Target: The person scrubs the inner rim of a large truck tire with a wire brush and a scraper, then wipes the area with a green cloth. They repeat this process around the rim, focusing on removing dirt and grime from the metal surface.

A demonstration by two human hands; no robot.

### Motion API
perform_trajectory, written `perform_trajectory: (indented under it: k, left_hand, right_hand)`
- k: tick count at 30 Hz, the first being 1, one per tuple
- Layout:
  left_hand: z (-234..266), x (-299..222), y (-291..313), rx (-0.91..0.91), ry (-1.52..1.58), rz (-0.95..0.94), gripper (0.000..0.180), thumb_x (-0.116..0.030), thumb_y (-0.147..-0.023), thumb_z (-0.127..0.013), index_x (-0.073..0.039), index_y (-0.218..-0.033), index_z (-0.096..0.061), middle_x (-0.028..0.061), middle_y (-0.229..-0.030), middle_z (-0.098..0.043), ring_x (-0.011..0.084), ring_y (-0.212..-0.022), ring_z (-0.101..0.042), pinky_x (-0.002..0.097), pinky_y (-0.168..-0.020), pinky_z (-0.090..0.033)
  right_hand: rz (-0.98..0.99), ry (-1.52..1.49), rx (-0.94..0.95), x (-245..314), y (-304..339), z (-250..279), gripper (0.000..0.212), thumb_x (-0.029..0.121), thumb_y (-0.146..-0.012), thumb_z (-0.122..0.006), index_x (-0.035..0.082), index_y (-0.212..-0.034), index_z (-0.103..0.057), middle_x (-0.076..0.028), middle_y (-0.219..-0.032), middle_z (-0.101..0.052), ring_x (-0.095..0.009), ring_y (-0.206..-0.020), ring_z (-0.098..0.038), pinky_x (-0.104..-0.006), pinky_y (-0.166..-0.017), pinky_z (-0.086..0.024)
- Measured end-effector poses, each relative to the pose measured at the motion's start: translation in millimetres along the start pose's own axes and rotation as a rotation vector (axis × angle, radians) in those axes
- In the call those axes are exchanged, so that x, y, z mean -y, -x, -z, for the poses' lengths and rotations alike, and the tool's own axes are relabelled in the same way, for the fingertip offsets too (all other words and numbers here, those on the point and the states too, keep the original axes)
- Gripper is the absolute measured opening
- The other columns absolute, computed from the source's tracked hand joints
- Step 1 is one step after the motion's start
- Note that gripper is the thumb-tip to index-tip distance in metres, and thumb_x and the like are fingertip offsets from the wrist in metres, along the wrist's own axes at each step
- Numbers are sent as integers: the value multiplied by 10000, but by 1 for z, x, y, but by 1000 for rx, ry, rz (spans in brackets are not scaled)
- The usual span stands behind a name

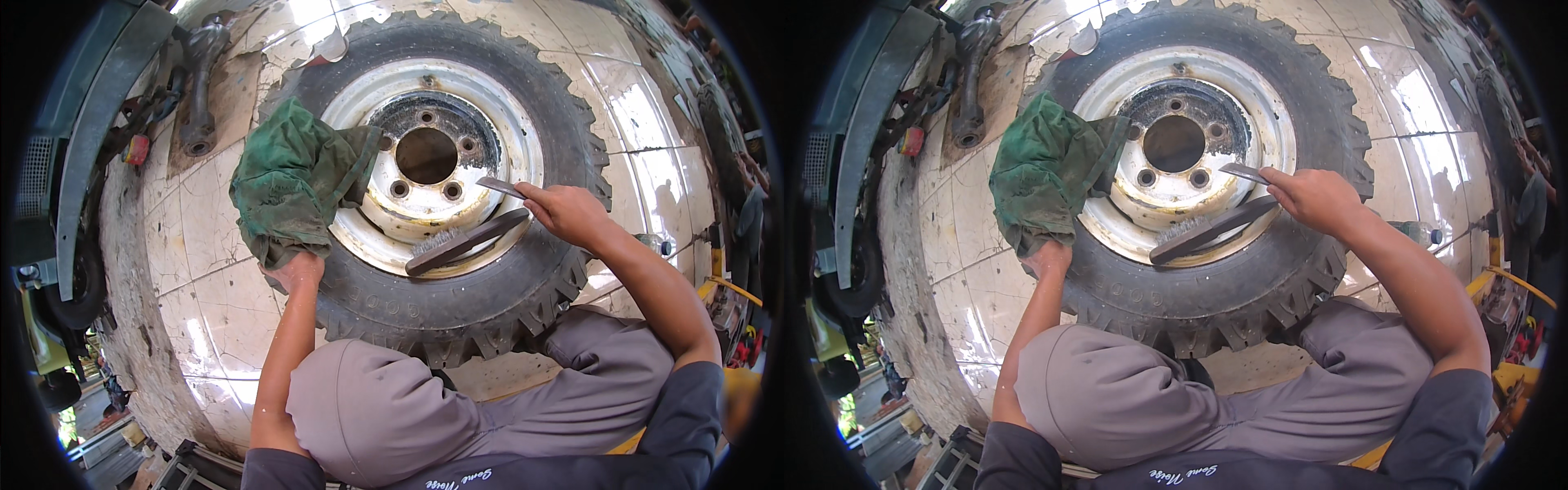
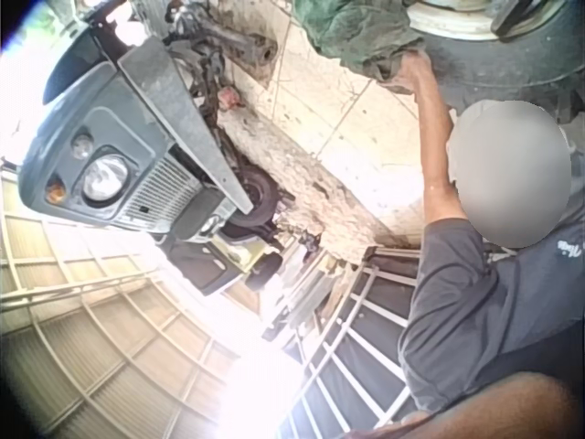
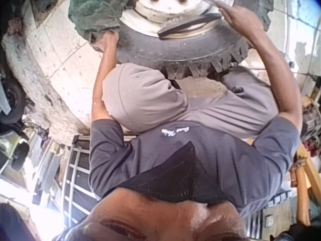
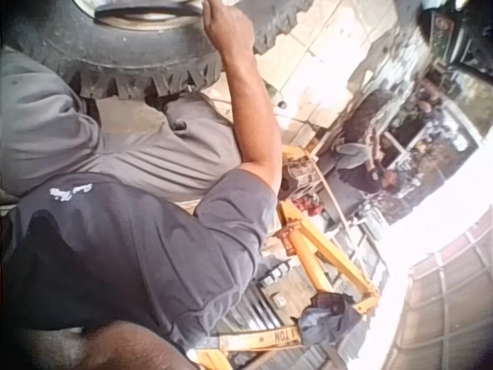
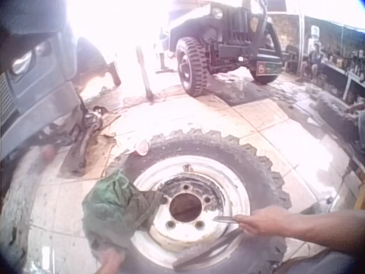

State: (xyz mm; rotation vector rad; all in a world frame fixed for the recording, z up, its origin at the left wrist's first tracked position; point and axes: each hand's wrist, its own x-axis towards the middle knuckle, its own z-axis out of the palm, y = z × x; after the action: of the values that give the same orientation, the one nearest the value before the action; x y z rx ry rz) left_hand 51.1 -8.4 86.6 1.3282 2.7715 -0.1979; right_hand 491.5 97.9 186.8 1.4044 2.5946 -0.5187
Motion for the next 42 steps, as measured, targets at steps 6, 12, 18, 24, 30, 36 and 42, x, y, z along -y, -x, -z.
perform_trajectory:
  k: [6, 12, 18, 24, 30, 36, 42]
  left_hand:
    - [2, -2, 0, 24, 1, 3, 881, -532, -854, -612, -136, -1552, -250, 106, -1616, -222, 300, -1481, -203, 506, -1201, -151]
    - [0, -1, 1, -22, 29, -36, 873, -522, -857, -607, -141, -1554, -246, 111, -1619, -213, 304, -1483, -195, 520, -1197, -143]
    - [3, -2, 1, 13, -57, -28, 865, -544, -879, -574, -137, -1559, -227, 125, -1621, -204, 327, -1479, -204, 493, -1190, -188]
    - [7, -1, 3, 40, 5, -11, 874, -539, -871, -586, -147, -1562, -222, 95, -1630, -184, 289, -1490, -176, 506, -1206, -122]
    - [13, -6, 3, 80, -2, 20, 881, -547, -870, -581, -138, -1562, -219, 100, -1629, -186, 292, -1492, -171, 502, -1209, -123]
    - [9, -7, 8, 52, 23, -1, 881, -540, -868, -587, -140, -1562, -222, 110, -1621, -210, 308, -1483, -201, 527, -1206, -114]
    - [6, 4, 2, 43, -10, -21, 923, -576, -856, -582, -128, -1565, -199, 159, -1614, -216, 351, -1482, -201, 556, -1176, -163]
  right_hand:
    - [-38, 32, -48, -4, -2, 3, 307, 327, -1007, -476, 194, -1274, -546, -181, -754, -652, -400, -749, -653, -520, -647, -503]
    - [-100, 29, -1, -5, -3, -1, 288, 328, -1003, -488, 220, -1261, -556, -175, -754, -649, -399, -745, -653, -516, -643, -503]
    - [-34, 46, 56, -3, 0, -2, 280, 325, -1000, -494, 229, -1255, -558, -169, -749, -641, -397, -729, -651, -508, -638, -505]
    - [2, 55, 55, 4, 4, 5, 336, 323, -1006, -497, 189, -1308, -561, -157, -766, -644, -390, -722, -644, -493, -651, -507]
    - [-10, 57, -22, -3, 3, 0, 284, 320, -999, -496, 215, -1253, -566, -176, -763, -658, -403, -735, -656, -522, -629, -507]
    - [-88, 10, 49, -4, -6, 12, 264, 332, -1004, -488, 193, -1199, -597, -192, -803, -676, -416, -759, -658, -535, -659, -507]
    - [-65, -26, 158, 30, -24, 48, 284, 234, -953, -582, 108, -1207, -586, -200, -875, -690, -398, -902, -662, -510, -786, -510]
